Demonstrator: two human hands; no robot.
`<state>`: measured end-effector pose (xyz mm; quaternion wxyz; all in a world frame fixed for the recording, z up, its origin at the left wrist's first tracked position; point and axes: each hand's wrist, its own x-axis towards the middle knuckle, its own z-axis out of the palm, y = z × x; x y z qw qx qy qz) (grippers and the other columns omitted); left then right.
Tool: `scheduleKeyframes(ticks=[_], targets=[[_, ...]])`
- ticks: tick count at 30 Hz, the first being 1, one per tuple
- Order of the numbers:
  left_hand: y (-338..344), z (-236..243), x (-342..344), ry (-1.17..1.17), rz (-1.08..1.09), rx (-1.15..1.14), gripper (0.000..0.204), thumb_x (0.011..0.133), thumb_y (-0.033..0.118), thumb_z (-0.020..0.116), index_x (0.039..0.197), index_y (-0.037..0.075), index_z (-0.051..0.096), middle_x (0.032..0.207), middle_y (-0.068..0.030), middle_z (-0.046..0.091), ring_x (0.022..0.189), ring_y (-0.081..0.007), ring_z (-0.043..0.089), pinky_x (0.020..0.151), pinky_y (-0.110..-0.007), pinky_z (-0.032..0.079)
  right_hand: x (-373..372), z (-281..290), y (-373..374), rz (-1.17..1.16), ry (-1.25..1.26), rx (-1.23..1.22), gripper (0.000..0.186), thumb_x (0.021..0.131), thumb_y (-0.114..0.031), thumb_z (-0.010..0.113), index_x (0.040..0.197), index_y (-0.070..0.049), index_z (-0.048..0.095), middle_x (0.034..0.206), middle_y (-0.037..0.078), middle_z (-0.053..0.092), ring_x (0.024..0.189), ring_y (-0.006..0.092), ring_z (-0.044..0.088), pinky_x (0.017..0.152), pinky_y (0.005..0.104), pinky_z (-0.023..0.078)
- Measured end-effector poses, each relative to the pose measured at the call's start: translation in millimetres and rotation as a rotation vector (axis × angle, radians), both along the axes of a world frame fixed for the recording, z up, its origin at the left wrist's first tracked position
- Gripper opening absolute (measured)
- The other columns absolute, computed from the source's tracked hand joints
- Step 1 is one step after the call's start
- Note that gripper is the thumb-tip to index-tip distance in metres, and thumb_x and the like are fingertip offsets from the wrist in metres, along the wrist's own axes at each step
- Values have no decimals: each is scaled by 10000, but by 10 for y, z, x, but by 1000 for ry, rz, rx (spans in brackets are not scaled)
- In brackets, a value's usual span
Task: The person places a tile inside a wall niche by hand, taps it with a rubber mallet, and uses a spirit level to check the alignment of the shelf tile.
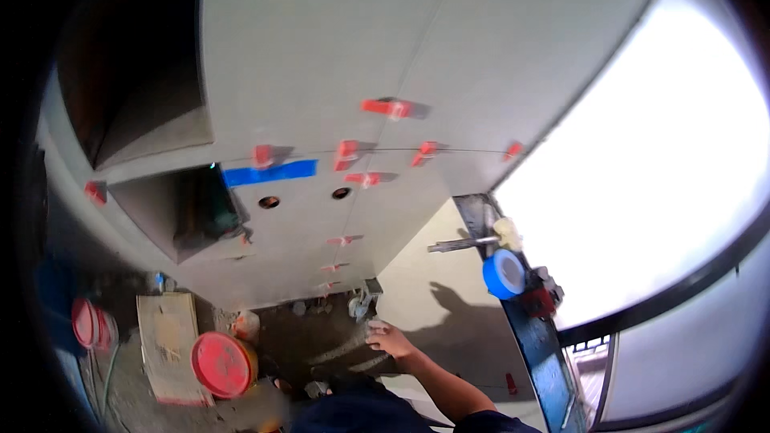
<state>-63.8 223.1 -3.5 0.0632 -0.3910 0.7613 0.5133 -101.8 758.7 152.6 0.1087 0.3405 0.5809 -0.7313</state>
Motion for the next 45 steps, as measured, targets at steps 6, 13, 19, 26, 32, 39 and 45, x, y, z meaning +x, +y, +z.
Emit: scheduleKeyframes(ticks=[6, 13, 19, 26, 32, 39, 45], targets=[[128, 605, -1372, 222, -325, -61, 157, 898, 135, 609, 937, -16, 631, 746, -85, 609, 644, -177, 561, 604, -332, 477, -369, 990, 835, -718, 490, -350, 473, 974, -271, 556, 1373, -61, 413, 1330, 132, 506, 1268, 273, 478, 1087, 425, 370], [81, 948, -2146, 417, -571, -112, 139, 908, 111, 625, 949, -21, 632, 768, -88, 617, 652, -174, 549, 601, -334, 470, -1061, 1436, 1580, -1016, 942, -585, 272, 985, -312, 567, 903, -73, 467, 843, 70, 550, 782, 228, 575, 793, 413, 484], [342, 1368, -2477, 336, -423, -25, 199, 892, 164, 650, 889, -34, 641, 762, -97, 627, 667, -194, 548, 601, -363, 470, -1182, 1728, 1731, -1234, 980, -485, 316, 1006, -297, 518, 773, -93, 459, 666, 32, 441, 571, 183, 478, 629, 381, 472], [503, 964, -2552, 425, -641, 23, 235, 844, 131, 668, 1018, -26, 658, 910, -120, 654, 743, -225, 594, 654, -386, 511, -1087, 1572, 1847, -1003, 728, -445, 234, 991, -239, 547, 1076, -31, 480, 1071, 151, 623, 1045, 330, 614, 934, 495, 474], [76, 701, -2604, 490, -823, -60, 345, 795, 42, 670, 1129, -38, 638, 994, -123, 655, 788, -225, 613, 677, -374, 530, -845, 1360, 1640, -835, 701, -378, 403, 971, -261, 581, 1246, 10, 466, 1246, 186, 560, 1199, 311, 526, 1048, 448, 423], [531, 781, -2923, 242, -986, -179, 309, 833, 108, 651, 1102, -44, 641, 960, -134, 657, 801, -245, 610, 708, -372, 513, -200, 1904, 863, -676, 252, 1029, 507, 841, -220, 712, 1268, -21, 527, 1251, 158, 560, 890, 296, 675, 800, 390, 538], [2193, 692, -3220, 201, -1452, 34, 305, 883, 208, 636, 1056, -42, 659, 927, -151, 667, 813, -273, 612, 743, -382, 499, 459, 2225, 1317, -463, -354, 1416, 446, 809, -232, 693, 1190, -77, 519, 1139, 164, 572, 907, 386, 651, 751, 483, 539]])
